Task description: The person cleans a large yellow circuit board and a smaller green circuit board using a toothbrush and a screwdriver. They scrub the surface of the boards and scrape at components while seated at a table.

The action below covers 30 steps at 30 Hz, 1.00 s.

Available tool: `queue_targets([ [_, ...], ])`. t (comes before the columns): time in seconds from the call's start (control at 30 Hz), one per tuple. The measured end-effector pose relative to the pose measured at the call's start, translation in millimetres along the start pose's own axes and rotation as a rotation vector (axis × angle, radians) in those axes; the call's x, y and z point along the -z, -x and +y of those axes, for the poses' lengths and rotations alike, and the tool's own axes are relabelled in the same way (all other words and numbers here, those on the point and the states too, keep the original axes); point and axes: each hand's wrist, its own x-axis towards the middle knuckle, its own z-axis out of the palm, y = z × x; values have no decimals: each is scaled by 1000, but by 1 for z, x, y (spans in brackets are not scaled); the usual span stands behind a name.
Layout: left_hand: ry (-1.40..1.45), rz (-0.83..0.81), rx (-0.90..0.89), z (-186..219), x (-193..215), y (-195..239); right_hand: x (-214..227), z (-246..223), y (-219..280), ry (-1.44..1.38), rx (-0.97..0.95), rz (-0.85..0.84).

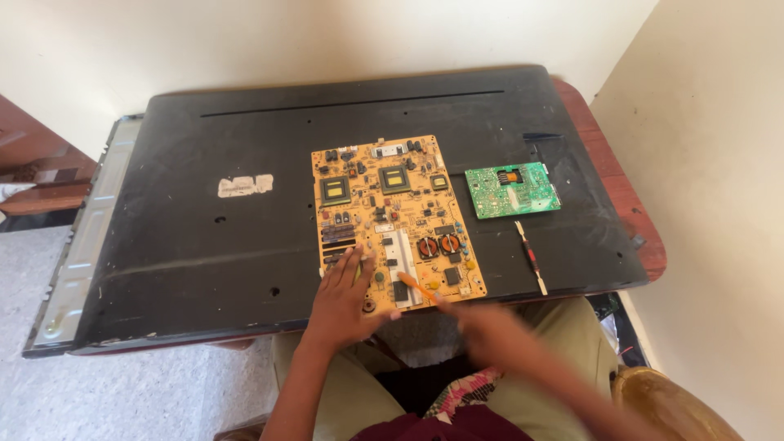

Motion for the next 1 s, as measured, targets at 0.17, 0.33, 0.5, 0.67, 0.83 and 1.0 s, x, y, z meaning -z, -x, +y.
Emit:
queue_targets([
  [0.17, -34, -50, 66, 9, -3, -10, -68, -19, 17, 335, -169, 309],
  [0.33, -11, -66, 100, 14, -2, -8, -84, -34, 18, 328, -200, 366],
  [0.5, -1, -42, 93, 14, -4, -8, -82, -17, 44, 236, -205, 388],
  [0.67, -7, -21, 90, 13, -3, -7, -73, -6, 41, 171, -150, 386],
  [0.83, 0, -31, 87, 13, -8, -7, -63, -13, 49, 89, -170, 472],
  [1.0, 8, -16, 63, 9, -7, -12, -63, -17, 54, -28, -230, 574],
])
